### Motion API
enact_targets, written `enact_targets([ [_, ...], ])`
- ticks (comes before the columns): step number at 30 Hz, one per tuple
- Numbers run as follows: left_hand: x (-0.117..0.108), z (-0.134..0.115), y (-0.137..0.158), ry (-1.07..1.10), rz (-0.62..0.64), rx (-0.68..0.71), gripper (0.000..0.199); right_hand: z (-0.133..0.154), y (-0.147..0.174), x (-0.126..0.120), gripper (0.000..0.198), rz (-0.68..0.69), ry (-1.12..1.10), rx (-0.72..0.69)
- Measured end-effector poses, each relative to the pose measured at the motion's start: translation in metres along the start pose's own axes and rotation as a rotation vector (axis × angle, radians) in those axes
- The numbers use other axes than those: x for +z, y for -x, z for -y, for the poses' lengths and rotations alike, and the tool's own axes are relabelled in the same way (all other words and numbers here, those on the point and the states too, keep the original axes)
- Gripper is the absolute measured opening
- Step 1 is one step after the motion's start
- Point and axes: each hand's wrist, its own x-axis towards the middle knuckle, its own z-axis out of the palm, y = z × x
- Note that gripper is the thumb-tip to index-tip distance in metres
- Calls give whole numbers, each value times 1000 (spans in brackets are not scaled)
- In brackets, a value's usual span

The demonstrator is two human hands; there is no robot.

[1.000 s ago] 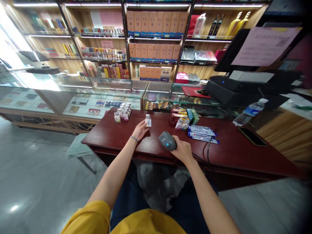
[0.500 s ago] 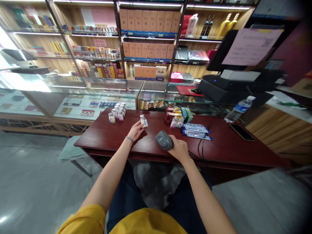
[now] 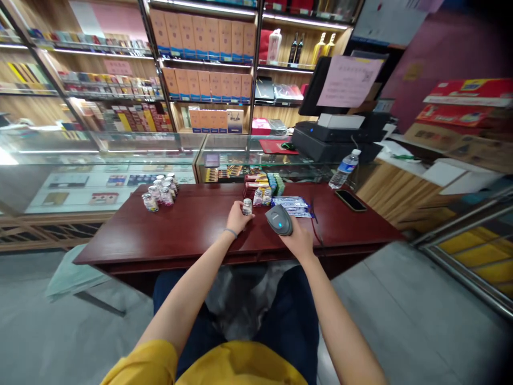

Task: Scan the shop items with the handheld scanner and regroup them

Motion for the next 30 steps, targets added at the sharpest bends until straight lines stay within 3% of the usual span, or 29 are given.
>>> enact_targets([
  [5, 59, -14, -3, -65, 7, 26, 51, -23, 10, -16, 45, -18, 14, 40],
  [10, 91, -25, -8, -139, -28, 63, 55, -38, 16, -25, 42, 0, 9, 69],
  [16, 93, -18, -8, -63, -30, 72, 54, -46, 18, -23, 39, -2, 32, 88],
  [21, 94, -2, -10, 82, -31, 14, 33, -47, 18, -17, 38, -13, 5, 74],
  [30, 107, 0, -25, 56, -25, 5, 25, -47, 18, -13, 35, -14, -25, 53],
])
